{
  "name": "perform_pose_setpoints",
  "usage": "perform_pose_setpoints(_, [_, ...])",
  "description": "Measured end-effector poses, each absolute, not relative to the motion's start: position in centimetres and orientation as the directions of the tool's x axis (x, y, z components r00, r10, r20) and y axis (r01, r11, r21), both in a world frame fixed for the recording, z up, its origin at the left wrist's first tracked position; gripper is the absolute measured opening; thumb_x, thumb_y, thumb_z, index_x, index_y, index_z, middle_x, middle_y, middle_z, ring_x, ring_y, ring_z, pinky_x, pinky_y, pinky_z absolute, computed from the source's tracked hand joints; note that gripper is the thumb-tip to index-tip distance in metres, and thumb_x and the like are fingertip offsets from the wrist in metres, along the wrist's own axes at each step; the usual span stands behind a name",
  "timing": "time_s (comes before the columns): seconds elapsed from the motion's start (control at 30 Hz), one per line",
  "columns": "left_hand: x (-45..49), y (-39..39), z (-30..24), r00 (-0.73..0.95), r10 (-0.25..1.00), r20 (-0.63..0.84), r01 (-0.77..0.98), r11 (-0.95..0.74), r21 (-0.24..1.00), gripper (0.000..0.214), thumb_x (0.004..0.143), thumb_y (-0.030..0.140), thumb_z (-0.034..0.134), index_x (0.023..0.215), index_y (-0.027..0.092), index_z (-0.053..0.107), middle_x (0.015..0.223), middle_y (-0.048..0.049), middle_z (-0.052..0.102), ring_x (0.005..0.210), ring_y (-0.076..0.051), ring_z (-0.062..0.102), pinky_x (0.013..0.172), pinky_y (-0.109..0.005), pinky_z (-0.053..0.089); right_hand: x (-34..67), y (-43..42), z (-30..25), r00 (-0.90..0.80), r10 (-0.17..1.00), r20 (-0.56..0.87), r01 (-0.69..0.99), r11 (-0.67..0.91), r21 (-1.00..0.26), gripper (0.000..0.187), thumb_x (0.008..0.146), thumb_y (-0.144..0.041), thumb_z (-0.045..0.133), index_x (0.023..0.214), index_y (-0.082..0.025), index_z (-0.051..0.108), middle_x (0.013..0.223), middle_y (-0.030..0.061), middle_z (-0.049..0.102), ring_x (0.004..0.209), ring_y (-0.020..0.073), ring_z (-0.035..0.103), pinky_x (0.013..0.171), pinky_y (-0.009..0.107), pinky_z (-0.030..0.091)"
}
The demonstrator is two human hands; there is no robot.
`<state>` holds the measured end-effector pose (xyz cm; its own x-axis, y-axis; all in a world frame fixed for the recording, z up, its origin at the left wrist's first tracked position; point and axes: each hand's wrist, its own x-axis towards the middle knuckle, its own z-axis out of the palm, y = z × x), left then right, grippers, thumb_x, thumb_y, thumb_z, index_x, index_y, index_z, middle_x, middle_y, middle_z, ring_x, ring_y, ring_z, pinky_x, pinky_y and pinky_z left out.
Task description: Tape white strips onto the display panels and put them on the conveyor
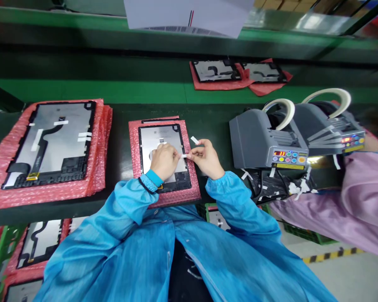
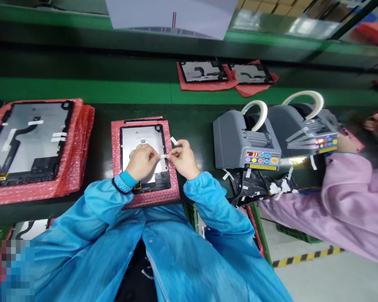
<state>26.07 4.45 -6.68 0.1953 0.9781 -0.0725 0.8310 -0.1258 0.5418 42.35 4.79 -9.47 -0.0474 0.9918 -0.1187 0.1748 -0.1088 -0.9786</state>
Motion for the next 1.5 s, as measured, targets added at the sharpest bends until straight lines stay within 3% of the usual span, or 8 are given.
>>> perform_pose_setpoints(0.17, [26.4,4.3,-7.2,0.210,0.972,-0.104,0.893,-0.147,0.426,0.021,0.089,0.030,0.050,0.079,0.017,0.063,0.098,-0.0106,0.063,0.105,-0.029,0.050,0.083,-0.043,0.040,42.1,5.4,-10.6,-0.038,0.993,-0.110,0.310,-0.093,-0.946,0.041,0.064,-0.019,0.064,0.089,-0.025,0.032,0.062,-0.0074,0.062,0.053,0.0126,0.057,0.059,0.027,0.045])
perform_pose_setpoints(0.57, [26.6,4.3,-7.4,0.226,0.968,-0.113,0.908,-0.168,0.384,0.023,0.090,0.029,0.047,0.084,0.016,0.066,0.101,-0.0116,0.062,0.107,-0.030,0.050,0.084,-0.044,0.038,41.9,5.5,-10.4,-0.030,0.988,-0.154,0.381,-0.131,-0.915,0.041,0.063,-0.015,0.061,0.088,-0.025,0.029,0.060,-0.0087,0.060,0.054,0.0137,0.059,0.060,0.027,0.045])
perform_pose_setpoints(0.83, [26.8,4.3,-7.5,0.216,0.971,-0.103,0.922,-0.168,0.349,0.018,0.086,0.027,0.051,0.082,0.016,0.064,0.099,-0.0127,0.062,0.108,-0.031,0.049,0.085,-0.043,0.039,42.8,7.0,-10.1,-0.062,0.975,-0.212,0.586,-0.136,-0.798,0.048,0.056,-0.023,0.073,0.086,-0.024,0.035,0.056,-0.0124,0.044,0.053,0.0110,0.046,0.055,0.022,0.033])
perform_pose_setpoints(0.93, [26.1,4.8,-7.4,0.169,0.981,-0.096,0.915,-0.120,0.386,0.012,0.081,0.028,0.060,0.087,0.017,0.062,0.100,-0.0112,0.062,0.107,-0.030,0.049,0.087,-0.043,0.039,43.8,7.6,-9.8,-0.087,0.970,-0.227,0.603,-0.130,-0.787,0.047,0.055,-0.028,0.076,0.085,-0.024,0.040,0.055,-0.0124,0.037,0.051,0.0095,0.038,0.053,0.021,0.029])
perform_pose_setpoints(1.03, [25.0,5.8,-7.1,0.113,0.992,-0.061,0.870,-0.069,0.488,0.014,0.080,0.025,0.062,0.092,0.018,0.062,0.098,-0.0085,0.062,0.103,-0.027,0.051,0.089,-0.041,0.039,44.2,7.7,-9.0,-0.196,0.956,-0.219,0.494,-0.097,-0.864,0.030,0.068,-0.035,0.067,0.081,-0.022,0.044,0.057,-0.0093,0.040,0.053,0.0099,0.038,0.055,0.022,0.031])
perform_pose_setpoints(1.17, [24.0,7.0,-6.6,0.243,0.970,0.022,0.721,-0.196,0.664,0.012,0.085,0.027,0.057,0.089,0.019,0.063,0.087,-0.0041,0.062,0.090,-0.020,0.054,0.087,-0.035,0.040,43.6,7.0,-7.2,-0.338,0.936,-0.096,0.369,0.038,-0.928,0.020,0.079,-0.039,0.057,0.077,-0.020,0.052,0.068,-0.0032,0.050,0.065,0.0124,0.046,0.066,0.026,0.038])
perform_pose_setpoints(1.27, [24.0,7.3,-6.5,0.316,0.948,0.029,0.671,-0.245,0.699,0.011,0.084,0.027,0.058,0.079,0.018,0.062,0.081,-0.0025,0.061,0.084,-0.018,0.054,0.083,-0.034,0.041,43.1,6.6,-6.2,-0.400,0.913,-0.076,0.375,0.087,-0.923,0.016,0.081,-0.035,0.057,0.077,-0.019,0.056,0.071,-0.0021,0.054,0.071,0.0137,0.049,0.072,0.028,0.041])
perform_pose_setpoints(1.5, [24.4,7.0,-7.2,0.236,0.966,-0.104,0.593,-0.058,0.803,0.012,0.080,0.022,0.059,0.070,0.015,0.062,0.069,-0.0009,0.060,0.070,-0.015,0.054,0.068,-0.028,0.042,42.9,6.6,-6.7,-0.241,0.960,-0.144,0.465,-0.016,-0.885,0.014,0.081,-0.030,0.058,0.084,-0.017,0.061,0.077,0.0019,0.061,0.070,0.0157,0.054,0.073,0.031,0.044])
